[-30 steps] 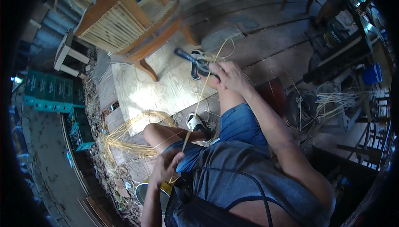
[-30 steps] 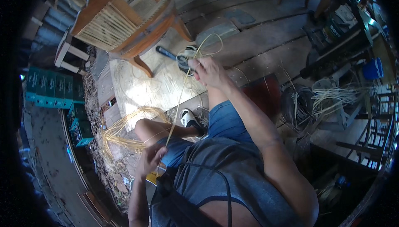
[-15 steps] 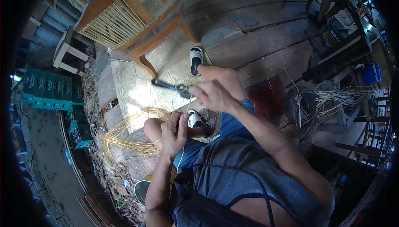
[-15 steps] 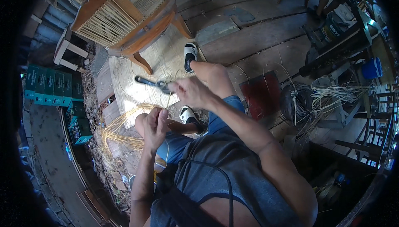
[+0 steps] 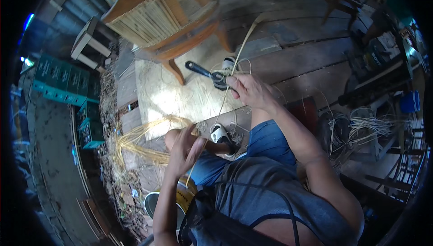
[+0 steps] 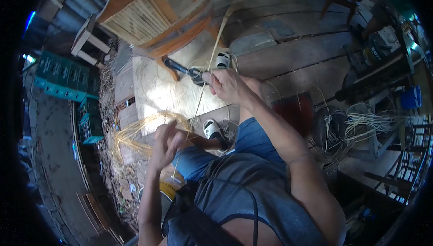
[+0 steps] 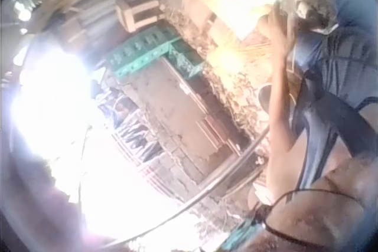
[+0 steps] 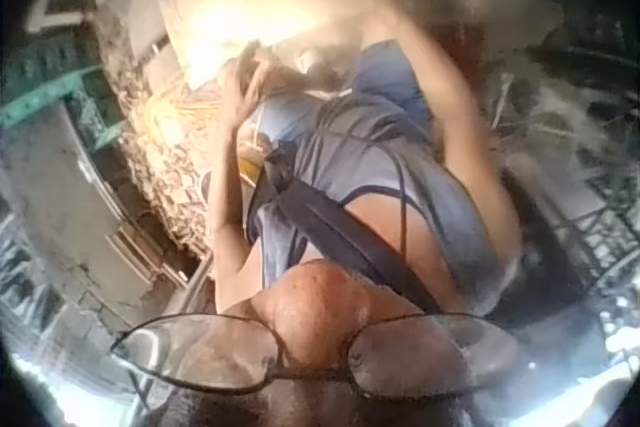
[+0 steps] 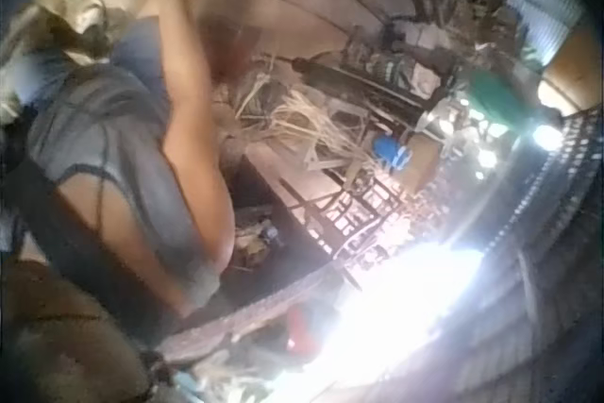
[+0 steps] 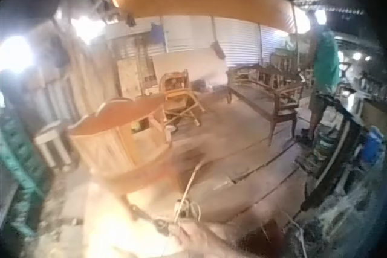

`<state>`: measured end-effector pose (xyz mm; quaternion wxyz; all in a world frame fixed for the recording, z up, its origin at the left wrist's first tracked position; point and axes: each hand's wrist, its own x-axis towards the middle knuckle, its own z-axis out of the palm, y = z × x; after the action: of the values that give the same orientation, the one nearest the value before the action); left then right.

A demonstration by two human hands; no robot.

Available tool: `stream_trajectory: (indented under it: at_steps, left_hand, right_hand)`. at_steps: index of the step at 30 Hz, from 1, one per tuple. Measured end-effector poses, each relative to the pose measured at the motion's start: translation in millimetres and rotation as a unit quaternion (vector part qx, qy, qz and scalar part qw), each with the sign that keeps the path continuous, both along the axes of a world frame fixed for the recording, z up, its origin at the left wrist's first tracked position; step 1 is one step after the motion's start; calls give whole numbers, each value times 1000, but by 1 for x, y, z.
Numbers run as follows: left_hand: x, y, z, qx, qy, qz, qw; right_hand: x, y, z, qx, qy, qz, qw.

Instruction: Weaving a chair seat using thin rattan or bamboo strands and a pair of pliers.

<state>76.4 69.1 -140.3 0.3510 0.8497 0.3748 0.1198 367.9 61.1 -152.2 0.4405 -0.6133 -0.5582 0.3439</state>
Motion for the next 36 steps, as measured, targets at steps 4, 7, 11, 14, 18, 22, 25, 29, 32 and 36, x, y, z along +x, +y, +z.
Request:
stream_trajectory:
  at_steps: [4, 7, 11, 14, 18, 22, 25, 29, 32, 36]
  left_hand:
    - [62, 9, -13, -268, -300, 114, 908]
    - [71, 4, -15, -334, -331, 168, 866]
    - [76, 0, -16, -332, -317, 168, 872]
    - [70, 1, -26, -207, -293, 123, 925]
    - [67, -5, -13, -130, -287, 116, 942]
    - [50, -9, -14, -99, -238, 128, 958]
    - [34, -20, -10, -100, -250, 148, 951]
    - [-1, -44, 4, -100, -222, 162, 956]
    - [-30, -66, 11, -130, -190, 200, 952]
    - [-86, -119, 2, -160, -221, 273, 923]
  right_hand:
    - [-38, -10, 7, 20, -7, 32, 999]
    - [-44, -10, 5, 32, -27, 54, 998]
    - [-49, -19, -8, 92, -65, 71, 991]
    - [-51, -21, -13, 73, -50, 70, 994]
    - [-50, -16, -15, 96, -51, 71, 992]
    - [-46, -7, -3, 47, -28, 62, 997]
    - [-53, 2, 1, 53, -12, 105, 993]
    - [-36, 23, -1, 5, 59, 81, 995]
    - [-30, 37, 5, 14, 34, 136, 990]
    - [-6, 72, 21, 6, 189, 57, 980]
